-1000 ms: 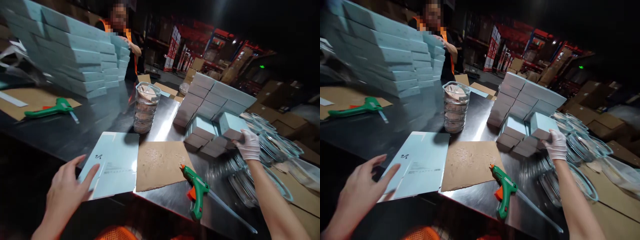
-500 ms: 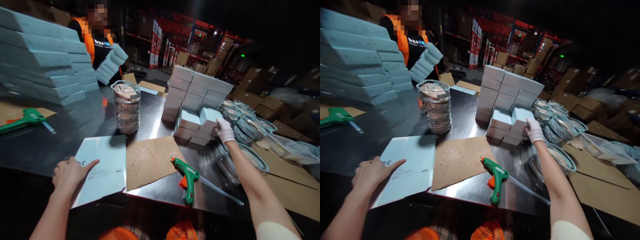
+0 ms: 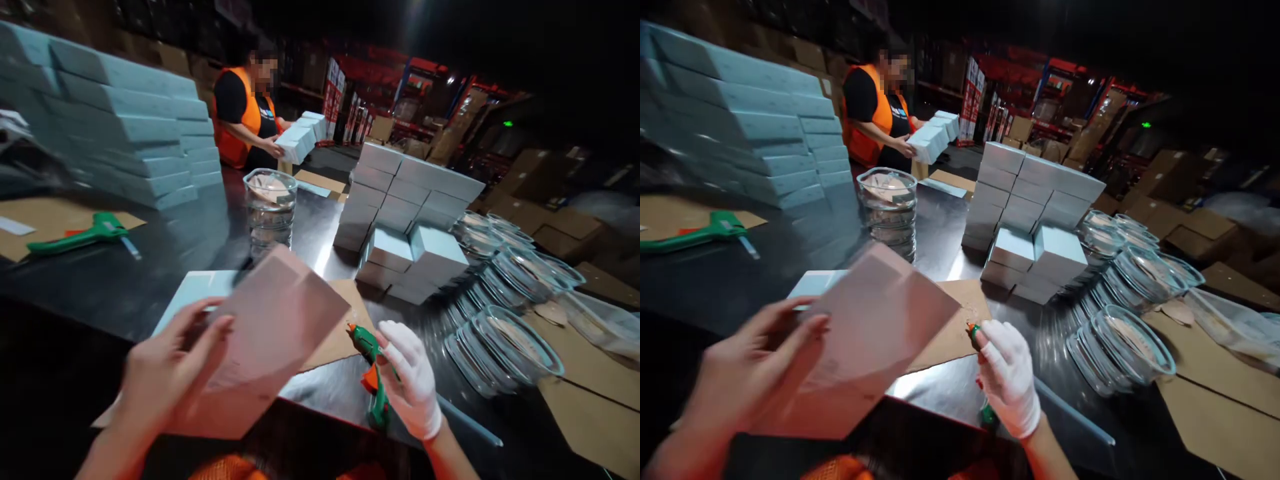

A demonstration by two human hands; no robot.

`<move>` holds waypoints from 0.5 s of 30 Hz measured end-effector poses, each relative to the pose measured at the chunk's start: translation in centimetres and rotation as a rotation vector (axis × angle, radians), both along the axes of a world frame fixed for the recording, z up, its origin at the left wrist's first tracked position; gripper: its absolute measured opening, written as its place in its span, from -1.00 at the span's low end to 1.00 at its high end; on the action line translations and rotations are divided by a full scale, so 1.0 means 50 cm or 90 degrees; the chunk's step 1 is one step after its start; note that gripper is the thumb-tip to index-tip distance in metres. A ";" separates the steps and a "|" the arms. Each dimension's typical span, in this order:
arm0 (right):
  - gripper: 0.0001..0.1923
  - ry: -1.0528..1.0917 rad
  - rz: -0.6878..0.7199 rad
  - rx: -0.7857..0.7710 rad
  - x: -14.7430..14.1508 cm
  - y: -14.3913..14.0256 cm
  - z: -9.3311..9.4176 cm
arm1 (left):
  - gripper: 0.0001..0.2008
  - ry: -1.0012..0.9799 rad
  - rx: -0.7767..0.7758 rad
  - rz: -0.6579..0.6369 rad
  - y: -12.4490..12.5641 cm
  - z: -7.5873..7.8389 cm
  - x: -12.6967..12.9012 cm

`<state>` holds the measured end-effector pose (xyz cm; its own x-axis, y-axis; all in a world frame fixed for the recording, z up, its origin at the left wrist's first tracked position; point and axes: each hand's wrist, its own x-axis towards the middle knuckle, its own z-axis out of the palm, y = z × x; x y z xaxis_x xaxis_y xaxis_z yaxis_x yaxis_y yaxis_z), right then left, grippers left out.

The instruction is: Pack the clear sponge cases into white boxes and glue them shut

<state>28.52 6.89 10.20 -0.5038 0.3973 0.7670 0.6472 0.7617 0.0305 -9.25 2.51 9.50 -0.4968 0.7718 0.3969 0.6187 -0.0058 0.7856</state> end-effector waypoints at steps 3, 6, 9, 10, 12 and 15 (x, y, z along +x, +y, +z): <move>-0.33 0.102 0.010 -0.075 -0.070 -0.055 -0.035 | -0.62 -0.001 -0.021 -0.362 -0.027 -0.019 0.090; -0.64 0.222 0.006 -0.269 -0.087 -0.084 -0.077 | -0.71 -0.017 -0.057 -0.481 -0.056 -0.069 0.117; -0.85 0.263 0.015 -0.592 -0.083 -0.111 -0.115 | -0.74 -0.070 -0.100 -0.469 -0.079 -0.123 0.088; -0.82 0.263 0.022 -0.682 -0.083 -0.119 -0.122 | -0.74 -0.088 -0.116 -0.458 -0.083 -0.138 0.075; -0.70 0.267 0.032 -0.779 -0.088 -0.130 -0.126 | -0.72 -0.113 -0.133 -0.443 -0.086 -0.164 0.054; -0.45 0.289 0.038 -0.767 -0.100 -0.136 -0.120 | -0.69 -0.074 -0.164 -0.490 -0.090 -0.192 0.045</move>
